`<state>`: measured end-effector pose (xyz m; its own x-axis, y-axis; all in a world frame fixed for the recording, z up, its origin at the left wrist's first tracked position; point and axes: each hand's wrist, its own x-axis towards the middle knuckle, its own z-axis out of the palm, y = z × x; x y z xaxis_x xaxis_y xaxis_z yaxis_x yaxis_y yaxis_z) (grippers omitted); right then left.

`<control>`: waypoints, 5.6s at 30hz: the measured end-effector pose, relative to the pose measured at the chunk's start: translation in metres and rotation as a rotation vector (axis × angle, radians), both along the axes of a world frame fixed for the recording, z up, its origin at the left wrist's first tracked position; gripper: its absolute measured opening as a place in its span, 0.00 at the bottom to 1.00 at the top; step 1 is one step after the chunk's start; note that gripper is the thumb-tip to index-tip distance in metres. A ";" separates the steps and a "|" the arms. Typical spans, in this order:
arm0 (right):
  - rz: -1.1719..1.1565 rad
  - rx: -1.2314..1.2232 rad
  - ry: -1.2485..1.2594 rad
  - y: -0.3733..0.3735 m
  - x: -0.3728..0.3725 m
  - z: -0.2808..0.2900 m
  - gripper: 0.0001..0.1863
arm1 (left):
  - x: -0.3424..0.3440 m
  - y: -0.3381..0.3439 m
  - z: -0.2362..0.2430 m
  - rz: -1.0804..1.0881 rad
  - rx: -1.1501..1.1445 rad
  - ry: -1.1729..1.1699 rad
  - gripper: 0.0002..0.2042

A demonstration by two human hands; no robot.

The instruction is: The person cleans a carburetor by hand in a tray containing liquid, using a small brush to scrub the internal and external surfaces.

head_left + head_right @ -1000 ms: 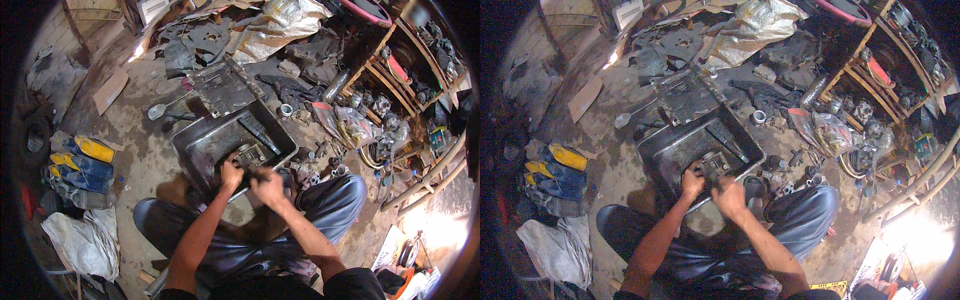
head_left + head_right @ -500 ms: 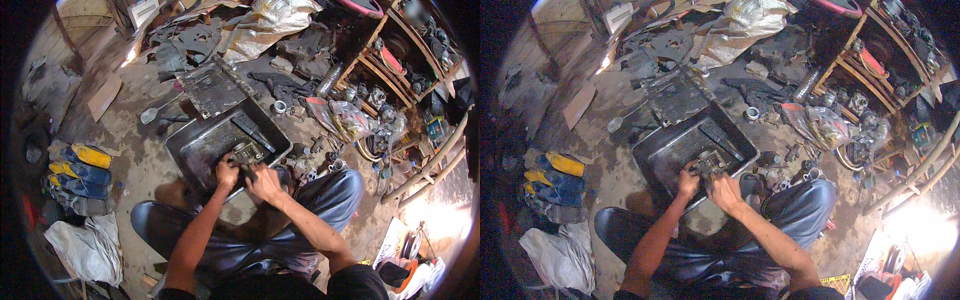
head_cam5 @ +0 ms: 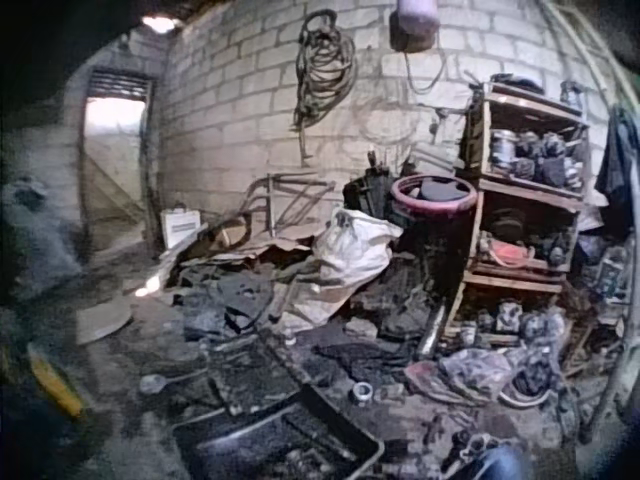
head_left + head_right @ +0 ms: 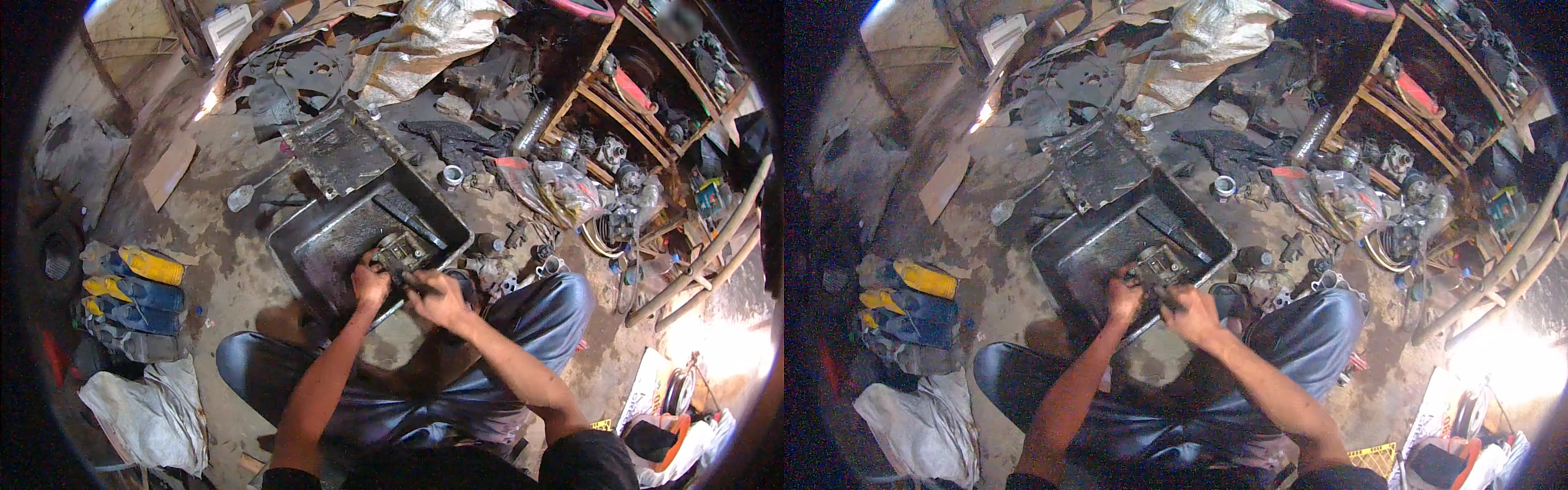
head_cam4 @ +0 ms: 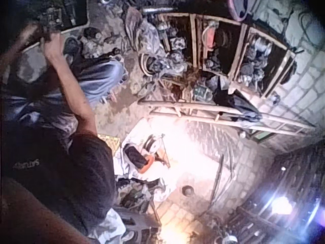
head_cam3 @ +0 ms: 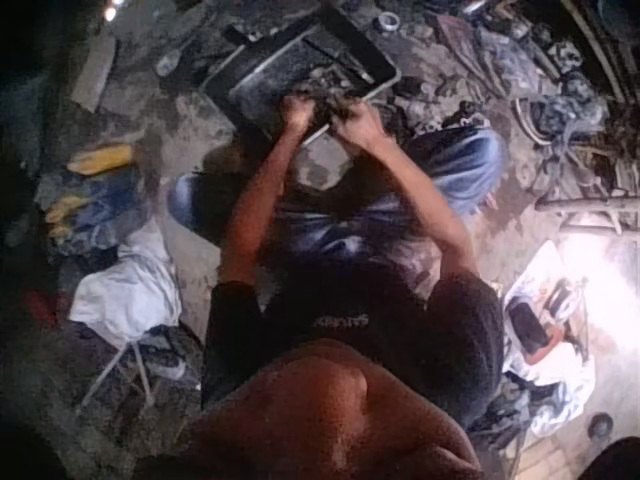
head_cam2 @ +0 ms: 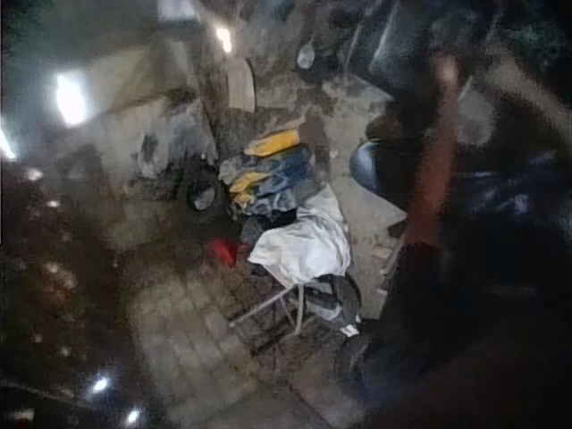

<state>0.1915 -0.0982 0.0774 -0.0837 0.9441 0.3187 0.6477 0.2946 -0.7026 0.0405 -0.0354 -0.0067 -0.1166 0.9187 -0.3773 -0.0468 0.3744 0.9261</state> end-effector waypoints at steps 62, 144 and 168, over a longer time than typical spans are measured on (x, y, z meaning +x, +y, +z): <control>0.455 -0.221 -0.888 0.138 0.015 0.055 0.15 | -0.020 0.036 -0.015 -0.152 0.172 0.573 0.27; 0.416 -0.320 -0.858 0.147 -0.023 0.052 0.13 | -0.018 0.017 0.017 -0.310 0.097 0.197 0.24; 0.528 -0.334 -0.772 0.140 -0.011 0.042 0.12 | -0.026 0.009 0.005 -0.264 0.238 0.138 0.19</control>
<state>0.1807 0.0419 0.1192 -0.5916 0.7575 -0.2759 0.8055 0.5406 -0.2427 0.0145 -0.0260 -0.0020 0.1010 0.9840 -0.1470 0.1535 0.1306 0.9795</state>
